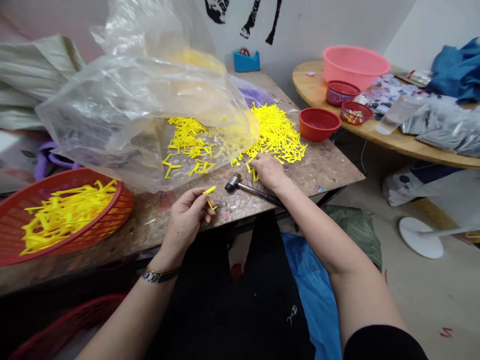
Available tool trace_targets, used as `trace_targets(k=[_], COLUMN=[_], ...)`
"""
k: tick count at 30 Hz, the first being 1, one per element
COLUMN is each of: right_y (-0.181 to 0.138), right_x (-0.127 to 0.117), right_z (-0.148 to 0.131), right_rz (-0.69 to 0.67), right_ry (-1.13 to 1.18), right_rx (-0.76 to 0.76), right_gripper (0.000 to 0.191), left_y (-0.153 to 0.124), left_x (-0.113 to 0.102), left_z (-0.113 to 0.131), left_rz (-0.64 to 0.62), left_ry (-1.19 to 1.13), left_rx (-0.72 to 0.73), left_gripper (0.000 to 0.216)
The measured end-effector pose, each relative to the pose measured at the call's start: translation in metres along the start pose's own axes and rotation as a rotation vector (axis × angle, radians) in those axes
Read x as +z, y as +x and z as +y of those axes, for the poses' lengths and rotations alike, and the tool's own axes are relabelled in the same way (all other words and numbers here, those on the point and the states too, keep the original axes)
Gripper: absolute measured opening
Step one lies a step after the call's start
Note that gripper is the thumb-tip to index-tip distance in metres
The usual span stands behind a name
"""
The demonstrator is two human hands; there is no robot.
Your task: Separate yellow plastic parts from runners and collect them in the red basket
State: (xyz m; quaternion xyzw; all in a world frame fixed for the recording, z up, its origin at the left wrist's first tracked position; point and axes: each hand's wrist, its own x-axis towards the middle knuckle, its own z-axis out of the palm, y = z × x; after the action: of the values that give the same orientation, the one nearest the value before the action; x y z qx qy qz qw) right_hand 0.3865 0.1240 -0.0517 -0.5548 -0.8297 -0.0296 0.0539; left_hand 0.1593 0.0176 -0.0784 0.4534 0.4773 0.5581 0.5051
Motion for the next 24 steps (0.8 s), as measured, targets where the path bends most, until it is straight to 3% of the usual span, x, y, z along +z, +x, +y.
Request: trace_targets(k=[10, 16, 20, 24], right_y=[0.011, 0.007, 0.001, -0.002], right_x=[0.003, 0.005, 0.005, 0.01], right_z=[0.005, 0.01, 0.014, 0.017], right_rz=[0.023, 0.045, 0.145, 0.285], right_ry=[-0.038, 0.014, 0.234, 0.657], right_rx=[-0.129, -0.124, -0.067, 0.093], right_gripper=[0.018, 0.016, 0.017, 0.011], left_y=[-0.003, -0.004, -0.003, -0.003], left_x=[0.0, 0.0, 0.0, 0.0], left_z=[0.001, 0.001, 0.0, 0.0], left_rz=[-0.038, -0.047, -0.038, -0.037], left_ry=[0.047, 0.06, 0.049, 0.038], left_rx=[0.022, 0.026, 0.024, 0.015], left_gripper=[0.03, 0.027, 0.028, 0.027])
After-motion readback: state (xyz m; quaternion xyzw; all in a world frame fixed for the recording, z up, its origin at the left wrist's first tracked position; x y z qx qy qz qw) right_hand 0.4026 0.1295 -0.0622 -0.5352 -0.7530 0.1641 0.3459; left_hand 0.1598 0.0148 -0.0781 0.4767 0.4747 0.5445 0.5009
